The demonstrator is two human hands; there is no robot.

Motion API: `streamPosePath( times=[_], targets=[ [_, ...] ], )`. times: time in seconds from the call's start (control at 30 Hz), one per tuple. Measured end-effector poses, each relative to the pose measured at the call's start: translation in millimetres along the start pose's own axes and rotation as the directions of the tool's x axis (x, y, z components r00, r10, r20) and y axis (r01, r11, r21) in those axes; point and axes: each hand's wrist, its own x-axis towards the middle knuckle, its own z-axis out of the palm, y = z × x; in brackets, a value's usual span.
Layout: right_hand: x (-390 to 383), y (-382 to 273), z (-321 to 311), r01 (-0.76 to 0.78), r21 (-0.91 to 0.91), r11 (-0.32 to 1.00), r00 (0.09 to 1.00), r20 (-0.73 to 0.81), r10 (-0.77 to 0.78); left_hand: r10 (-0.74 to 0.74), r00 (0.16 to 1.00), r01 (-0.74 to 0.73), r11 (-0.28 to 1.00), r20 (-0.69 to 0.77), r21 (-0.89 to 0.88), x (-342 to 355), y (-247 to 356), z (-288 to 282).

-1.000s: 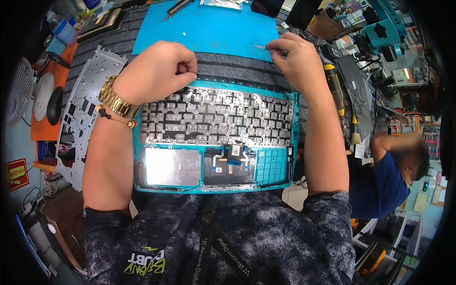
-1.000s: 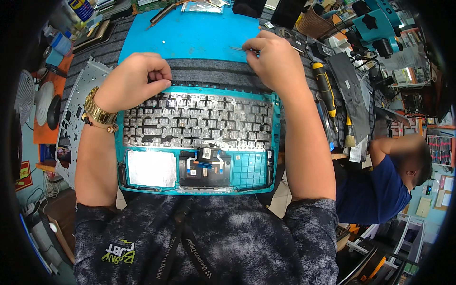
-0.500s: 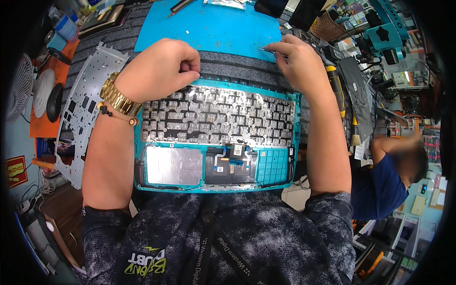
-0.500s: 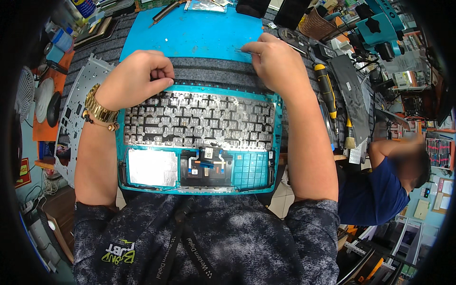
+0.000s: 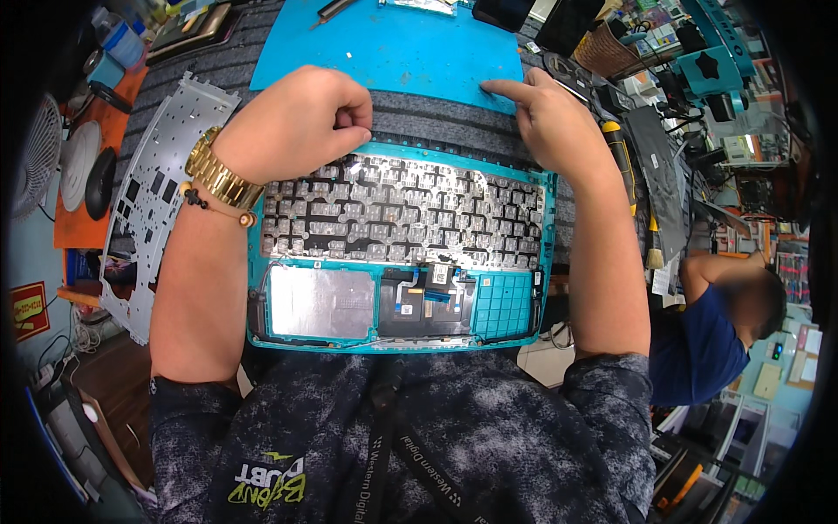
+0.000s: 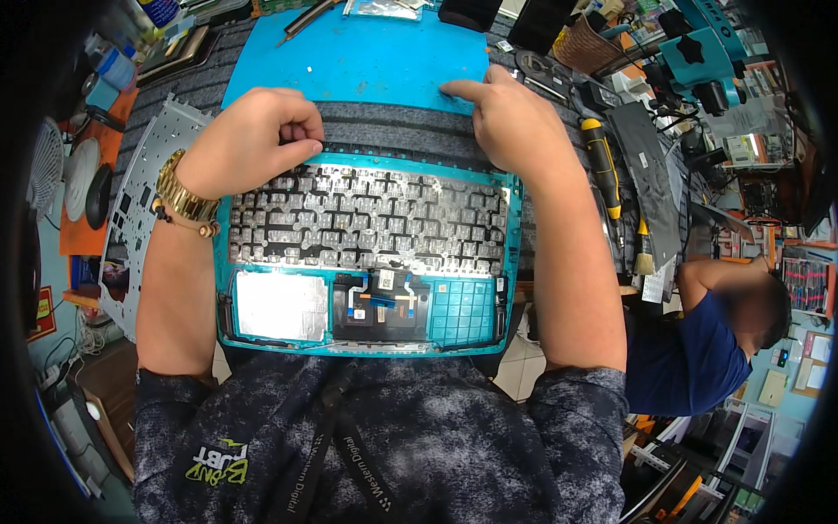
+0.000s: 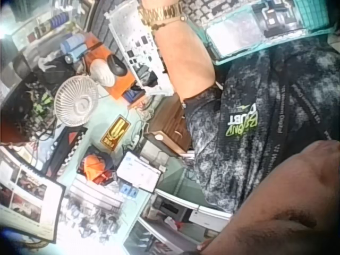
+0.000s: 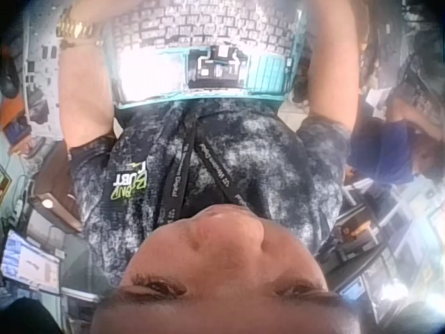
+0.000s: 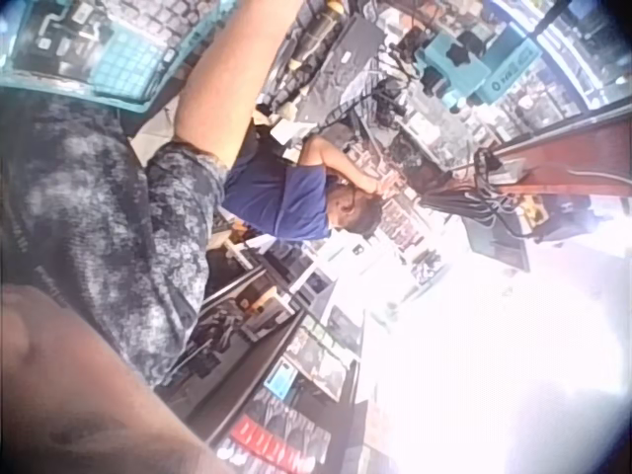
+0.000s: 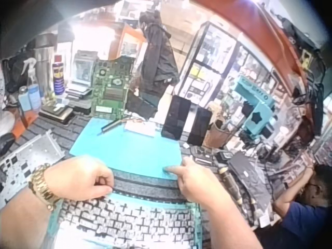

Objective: The person works on the internal components of a laptop chassis, using a pair of tweezers to lift and move small metal components and cables within the device frame.

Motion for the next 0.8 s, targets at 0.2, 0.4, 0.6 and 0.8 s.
streamPosePath(
  times=[0.2, 0.4, 0.6, 0.8],
  targets=[
    [-4, 1, -14, -0.086, 0.035, 0.996, 0.994, 0.063, 0.084, 0.020, 1.000, -0.019, 1.000, -0.015, 0.006, -1, -2, 1],
    [-11, 6, -17, -0.070, 0.096, 0.993, 0.997, 0.038, 0.067, 0.028, 0.999, -0.028, 1.000, -0.022, 0.014, -1, -2, 1],
    [-18, -4, -22, -0.034, 0.204, 0.978, 0.999, -0.016, 0.038, 0.001, 1.000, -0.001, 1.000, -0.004, 0.031, -1, 1, 0],
    [-40, -26, -38, 0.016, 0.370, 0.929, 1.000, -0.018, -0.010, -0.007, 0.999, 0.006, 0.999, 0.035, 0.033, -1, 2, -1]
  ],
)
